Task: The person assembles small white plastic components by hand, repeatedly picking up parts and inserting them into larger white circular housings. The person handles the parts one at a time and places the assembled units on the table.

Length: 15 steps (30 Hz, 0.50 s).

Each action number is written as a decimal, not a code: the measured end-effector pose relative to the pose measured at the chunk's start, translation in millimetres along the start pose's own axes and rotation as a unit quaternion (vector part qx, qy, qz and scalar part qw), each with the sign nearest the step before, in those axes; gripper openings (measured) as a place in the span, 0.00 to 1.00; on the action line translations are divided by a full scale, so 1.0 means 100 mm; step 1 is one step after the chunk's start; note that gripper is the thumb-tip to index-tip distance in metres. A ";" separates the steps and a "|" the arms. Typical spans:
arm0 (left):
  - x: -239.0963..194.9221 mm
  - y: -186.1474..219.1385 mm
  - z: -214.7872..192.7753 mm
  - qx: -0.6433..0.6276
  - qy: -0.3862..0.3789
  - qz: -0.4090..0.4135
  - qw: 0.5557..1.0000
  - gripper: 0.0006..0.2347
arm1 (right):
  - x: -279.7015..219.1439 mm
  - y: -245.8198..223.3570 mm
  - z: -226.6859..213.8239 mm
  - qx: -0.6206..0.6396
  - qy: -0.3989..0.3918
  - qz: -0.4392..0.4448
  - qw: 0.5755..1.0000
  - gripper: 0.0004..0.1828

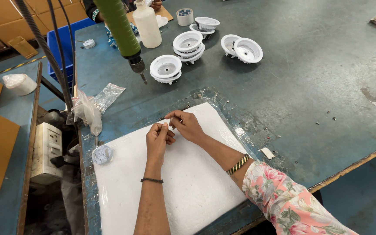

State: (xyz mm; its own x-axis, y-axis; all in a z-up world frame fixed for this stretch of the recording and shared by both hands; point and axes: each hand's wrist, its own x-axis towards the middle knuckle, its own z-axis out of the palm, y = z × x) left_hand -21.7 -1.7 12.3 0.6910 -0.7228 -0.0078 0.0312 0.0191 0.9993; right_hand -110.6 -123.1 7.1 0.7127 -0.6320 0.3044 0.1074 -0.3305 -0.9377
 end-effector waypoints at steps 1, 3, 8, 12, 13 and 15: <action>0.00 0.00 0.00 -0.001 -0.007 0.005 1.000 0.12 | 0.00 -0.01 0.00 -0.009 -0.002 0.005 1.000 0.11; 0.00 0.01 0.00 -0.004 -0.020 0.014 1.000 0.12 | -0.01 -0.05 -0.01 -0.026 -0.006 0.016 1.000 0.10; -0.02 0.00 -0.01 0.009 -0.023 -0.002 1.000 0.14 | -0.02 -0.08 0.01 -0.088 -0.004 -0.014 0.996 0.09; -0.02 0.00 -0.01 0.002 -0.026 -0.002 1.000 0.16 | -0.02 -0.07 0.00 -0.101 -0.002 -0.025 0.995 0.08; -0.02 0.00 -0.01 0.004 -0.026 -0.001 1.000 0.16 | -0.02 -0.07 0.00 -0.107 0.000 -0.023 0.994 0.08; -0.02 0.00 -0.02 0.007 -0.028 0.002 1.000 0.16 | -0.02 -0.06 0.00 -0.117 0.004 -0.019 0.993 0.09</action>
State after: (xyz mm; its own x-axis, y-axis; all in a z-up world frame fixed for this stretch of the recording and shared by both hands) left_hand -21.7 0.7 12.5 0.6499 -0.7600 -0.0021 0.0183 0.0129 0.9997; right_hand -112.6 -119.9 12.3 0.7058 -0.6209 0.3410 -0.0302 -0.5074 -0.8612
